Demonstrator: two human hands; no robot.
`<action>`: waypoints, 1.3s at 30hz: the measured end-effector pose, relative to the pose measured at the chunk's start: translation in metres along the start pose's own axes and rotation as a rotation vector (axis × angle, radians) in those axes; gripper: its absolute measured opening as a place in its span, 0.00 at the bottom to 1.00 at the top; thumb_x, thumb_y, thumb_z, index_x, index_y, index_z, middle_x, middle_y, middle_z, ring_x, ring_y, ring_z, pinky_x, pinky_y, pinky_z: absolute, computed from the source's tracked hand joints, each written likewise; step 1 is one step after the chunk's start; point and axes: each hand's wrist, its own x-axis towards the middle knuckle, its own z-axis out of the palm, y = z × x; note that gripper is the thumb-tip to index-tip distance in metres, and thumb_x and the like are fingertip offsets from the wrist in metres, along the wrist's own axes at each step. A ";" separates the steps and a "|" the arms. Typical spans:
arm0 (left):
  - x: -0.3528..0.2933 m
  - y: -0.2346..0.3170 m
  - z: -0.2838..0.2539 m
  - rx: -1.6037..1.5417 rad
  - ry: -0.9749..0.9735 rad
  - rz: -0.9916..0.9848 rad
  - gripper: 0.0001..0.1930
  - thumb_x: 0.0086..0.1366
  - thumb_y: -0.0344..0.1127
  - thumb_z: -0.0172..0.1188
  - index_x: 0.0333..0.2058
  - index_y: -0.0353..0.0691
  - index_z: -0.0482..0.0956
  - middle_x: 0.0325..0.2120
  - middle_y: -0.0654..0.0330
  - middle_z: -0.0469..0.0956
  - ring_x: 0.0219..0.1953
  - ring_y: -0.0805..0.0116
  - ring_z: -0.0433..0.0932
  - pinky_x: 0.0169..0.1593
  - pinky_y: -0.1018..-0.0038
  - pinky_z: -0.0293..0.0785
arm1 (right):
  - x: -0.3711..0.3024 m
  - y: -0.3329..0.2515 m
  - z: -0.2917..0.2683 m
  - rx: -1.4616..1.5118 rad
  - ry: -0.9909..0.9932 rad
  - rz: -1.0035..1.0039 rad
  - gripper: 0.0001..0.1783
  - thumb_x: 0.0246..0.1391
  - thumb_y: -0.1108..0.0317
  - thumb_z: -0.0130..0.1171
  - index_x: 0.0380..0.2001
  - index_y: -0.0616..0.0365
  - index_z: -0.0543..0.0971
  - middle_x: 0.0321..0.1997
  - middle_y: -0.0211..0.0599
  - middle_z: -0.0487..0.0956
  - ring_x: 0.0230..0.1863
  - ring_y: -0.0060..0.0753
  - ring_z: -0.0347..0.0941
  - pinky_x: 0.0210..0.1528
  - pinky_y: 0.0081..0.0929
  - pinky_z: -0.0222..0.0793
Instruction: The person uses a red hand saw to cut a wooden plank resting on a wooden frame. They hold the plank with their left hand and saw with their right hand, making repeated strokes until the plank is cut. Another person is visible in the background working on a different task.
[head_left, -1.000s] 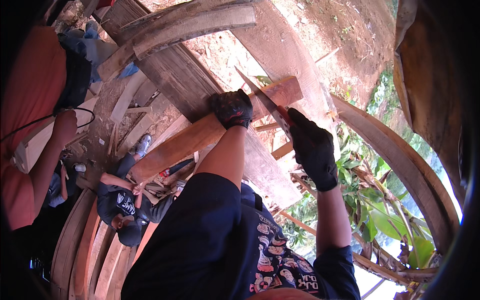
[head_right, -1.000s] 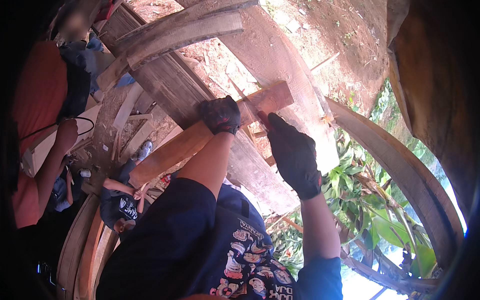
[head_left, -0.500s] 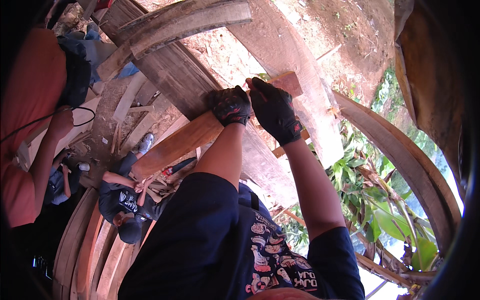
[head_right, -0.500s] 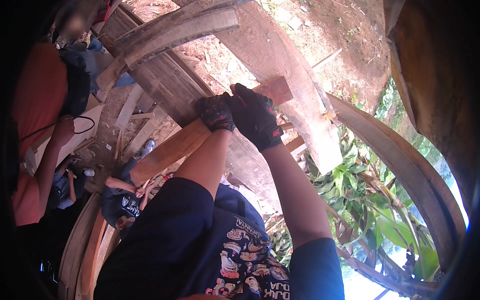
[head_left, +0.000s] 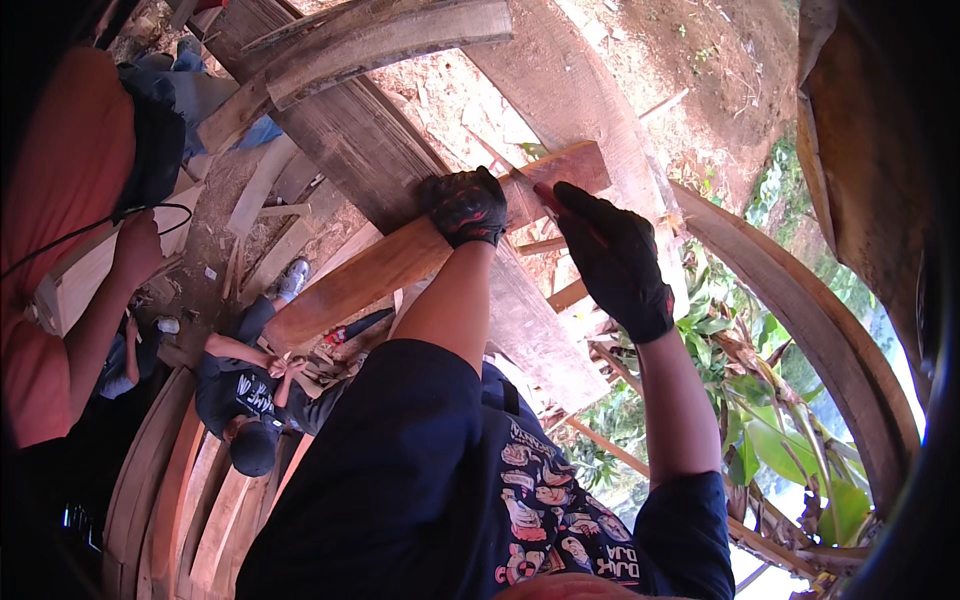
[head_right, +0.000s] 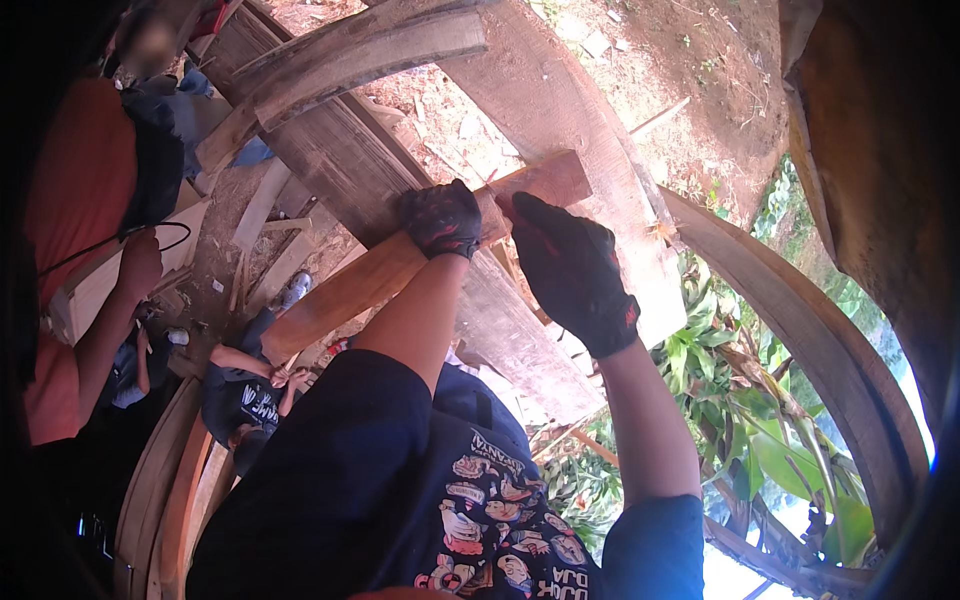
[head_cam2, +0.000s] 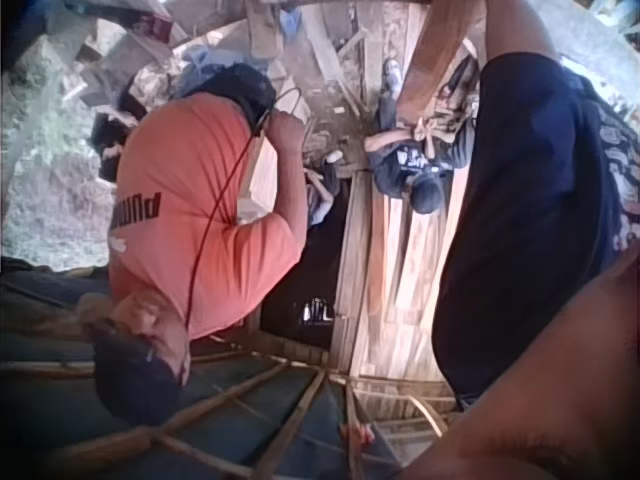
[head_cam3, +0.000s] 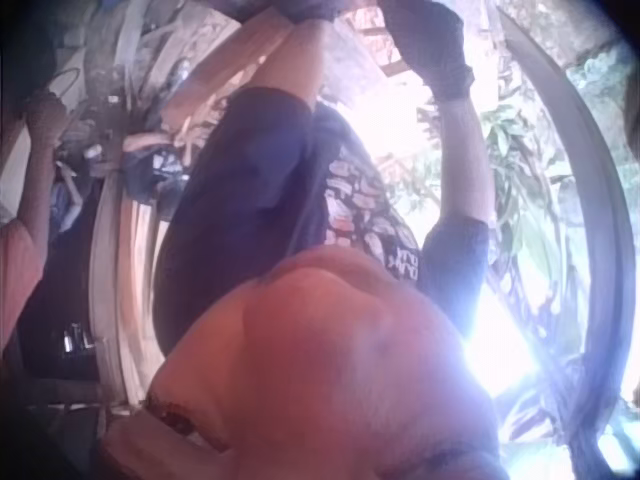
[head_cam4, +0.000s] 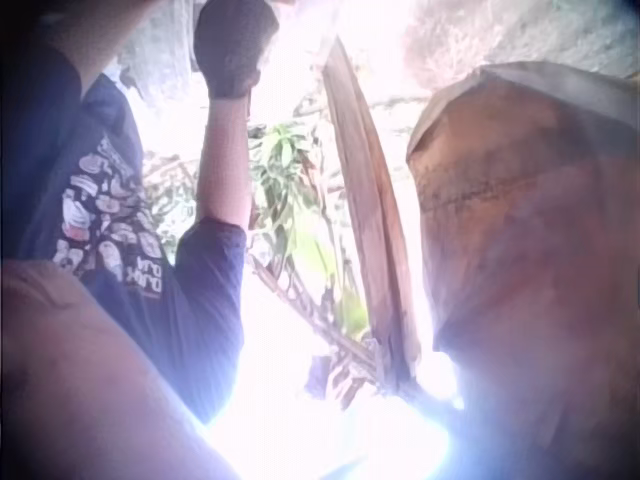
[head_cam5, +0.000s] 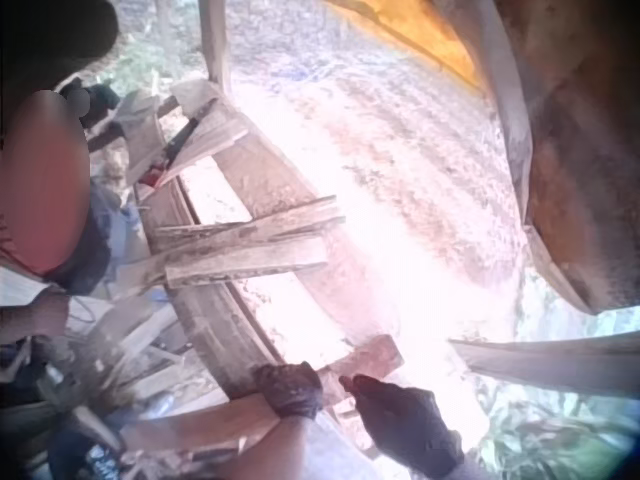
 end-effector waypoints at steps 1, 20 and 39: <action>0.001 0.001 -0.003 -0.001 0.002 0.020 0.28 0.78 0.51 0.44 0.30 0.46 0.92 0.34 0.52 0.90 0.44 0.52 0.86 0.61 0.54 0.72 | 0.023 0.017 0.022 -0.084 0.042 -0.093 0.15 0.67 0.65 0.67 0.54 0.55 0.88 0.50 0.47 0.90 0.45 0.53 0.88 0.50 0.45 0.82; -0.005 -0.004 0.010 -0.026 0.038 0.001 0.26 0.76 0.52 0.48 0.29 0.46 0.91 0.35 0.56 0.91 0.47 0.54 0.84 0.68 0.54 0.67 | 0.001 -0.007 0.011 0.032 0.052 0.033 0.18 0.70 0.67 0.63 0.60 0.55 0.86 0.52 0.49 0.90 0.48 0.50 0.89 0.50 0.38 0.83; 0.002 -0.005 0.008 0.002 -0.092 -0.011 0.28 0.79 0.52 0.43 0.36 0.46 0.92 0.42 0.56 0.91 0.51 0.55 0.84 0.71 0.54 0.65 | 0.000 -0.009 -0.004 -0.013 -0.030 0.074 0.18 0.66 0.73 0.67 0.58 0.59 0.87 0.49 0.49 0.91 0.44 0.49 0.89 0.47 0.37 0.83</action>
